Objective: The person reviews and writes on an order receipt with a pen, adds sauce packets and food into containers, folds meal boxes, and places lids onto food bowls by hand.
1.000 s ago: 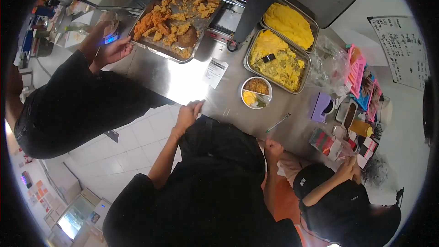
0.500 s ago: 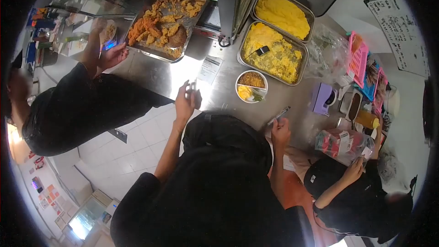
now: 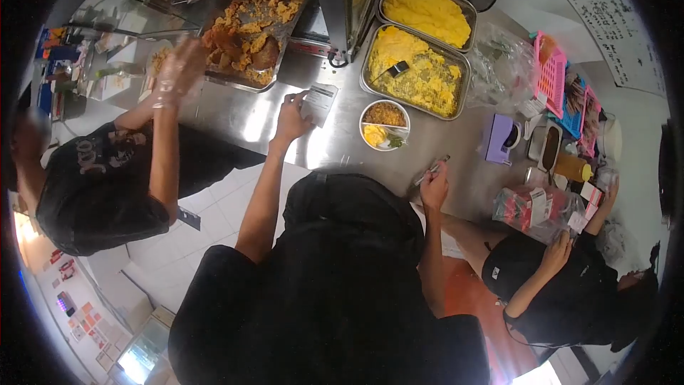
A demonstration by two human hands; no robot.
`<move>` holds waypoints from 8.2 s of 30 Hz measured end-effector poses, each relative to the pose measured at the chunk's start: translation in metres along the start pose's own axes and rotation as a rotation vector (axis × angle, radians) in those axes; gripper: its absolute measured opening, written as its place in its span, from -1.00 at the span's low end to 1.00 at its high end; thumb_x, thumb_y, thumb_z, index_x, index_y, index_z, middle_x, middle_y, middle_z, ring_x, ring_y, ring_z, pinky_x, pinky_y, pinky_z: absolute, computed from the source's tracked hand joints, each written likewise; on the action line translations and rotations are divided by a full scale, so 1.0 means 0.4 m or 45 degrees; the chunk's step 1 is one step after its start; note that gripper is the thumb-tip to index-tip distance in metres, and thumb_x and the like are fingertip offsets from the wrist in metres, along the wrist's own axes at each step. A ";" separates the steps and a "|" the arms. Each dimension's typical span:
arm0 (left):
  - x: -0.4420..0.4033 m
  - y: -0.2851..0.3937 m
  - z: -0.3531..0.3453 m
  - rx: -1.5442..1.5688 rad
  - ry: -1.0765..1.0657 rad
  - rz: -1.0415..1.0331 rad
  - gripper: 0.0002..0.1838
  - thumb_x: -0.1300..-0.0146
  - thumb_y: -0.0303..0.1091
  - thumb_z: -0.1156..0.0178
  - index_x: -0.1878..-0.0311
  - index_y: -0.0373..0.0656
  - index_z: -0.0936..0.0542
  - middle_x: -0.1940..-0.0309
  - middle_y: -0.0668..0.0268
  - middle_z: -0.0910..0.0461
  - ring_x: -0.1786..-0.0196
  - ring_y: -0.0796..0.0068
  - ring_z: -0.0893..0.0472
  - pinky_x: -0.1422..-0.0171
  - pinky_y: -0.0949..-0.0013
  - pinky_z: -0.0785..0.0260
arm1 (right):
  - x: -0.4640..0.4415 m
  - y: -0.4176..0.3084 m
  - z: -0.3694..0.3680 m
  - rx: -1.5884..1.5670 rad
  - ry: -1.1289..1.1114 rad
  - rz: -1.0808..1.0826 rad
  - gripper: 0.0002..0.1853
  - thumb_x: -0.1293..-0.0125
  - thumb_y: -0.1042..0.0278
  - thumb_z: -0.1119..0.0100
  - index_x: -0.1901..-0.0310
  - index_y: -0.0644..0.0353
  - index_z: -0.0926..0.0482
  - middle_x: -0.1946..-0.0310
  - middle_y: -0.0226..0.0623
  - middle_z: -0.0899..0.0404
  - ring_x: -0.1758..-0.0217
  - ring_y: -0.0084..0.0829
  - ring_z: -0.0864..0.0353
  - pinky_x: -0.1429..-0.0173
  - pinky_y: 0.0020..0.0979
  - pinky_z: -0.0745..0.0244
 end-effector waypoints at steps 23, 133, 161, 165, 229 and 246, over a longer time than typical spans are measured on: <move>0.028 -0.001 0.020 0.194 0.147 -0.099 -0.28 0.15 -0.50 -0.40 -0.22 -0.14 -0.50 -0.03 0.00 -0.47 -0.08 0.00 -0.55 -0.17 0.13 -0.47 | 0.154 -0.088 0.037 -0.286 0.228 -0.092 -0.82 -0.35 0.37 -0.19 0.12 0.26 -0.66 0.29 -0.16 -0.73 0.30 -0.48 -0.67 0.18 -0.40 -0.56; 0.184 0.600 -0.638 0.052 -0.058 -0.758 -0.46 -0.23 -0.32 -0.21 -0.29 -0.24 -0.44 -0.12 0.09 -0.49 -0.02 0.14 -0.58 -0.13 0.16 -0.47 | -0.536 -0.116 0.247 -1.182 -0.331 -0.529 -0.68 -0.28 0.32 -0.24 -0.06 0.15 -0.61 0.10 -0.21 -0.68 0.08 -0.35 -0.66 -0.02 -0.36 -0.53; 0.226 0.517 -0.548 -0.068 -0.227 -0.623 -0.24 -0.28 -0.07 -0.14 -0.49 -0.11 -0.17 -0.05 0.11 -0.54 0.03 0.16 -0.53 -0.08 0.17 -0.46 | 0.000 0.107 0.040 -2.242 -0.256 -0.526 -0.64 -0.49 0.23 -0.03 -0.24 0.15 -0.41 0.23 -0.33 -0.58 0.26 -0.49 -0.50 0.19 -0.46 -0.41; 0.212 0.516 -0.557 -0.125 -0.324 -0.528 -0.17 -0.23 -0.07 -0.19 -0.52 -0.06 -0.13 0.10 0.03 -0.55 0.13 0.13 -0.54 0.00 0.15 -0.47 | -0.062 0.204 -0.007 -1.445 -0.123 -0.217 -0.79 -0.45 0.32 -0.10 0.00 0.23 -0.55 0.33 -0.30 -0.63 0.33 -0.59 -0.53 0.25 -0.54 -0.43; 0.205 0.524 -0.560 -0.188 -0.278 -0.612 -0.14 -0.20 -0.10 -0.15 -0.52 -0.17 -0.09 -0.21 0.11 -0.50 0.09 0.06 -0.56 0.07 0.14 -0.55 | -0.045 0.053 0.022 -0.469 0.160 0.362 -0.89 -0.12 0.53 -0.40 0.38 0.20 -0.61 0.52 -0.29 -0.66 0.47 -0.60 -0.64 0.39 -0.51 -0.53; 0.206 0.521 -0.563 -0.140 -0.251 -0.646 -0.10 -0.12 -0.11 -0.18 -0.52 -0.17 -0.09 -0.02 0.01 -0.54 0.09 0.10 -0.53 0.10 0.15 -0.55 | -0.043 0.082 0.025 -0.402 0.421 0.093 -0.89 -0.12 0.53 -0.38 0.34 0.25 -0.62 0.49 -0.28 -0.68 0.50 -0.58 -0.62 0.41 -0.52 -0.48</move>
Point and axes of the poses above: each hand's wrist, its own x-axis away from the middle knuckle, its own z-axis out of the back of the hand, y = z × x, the point moved 7 cm from there along -x, towards the middle knuckle
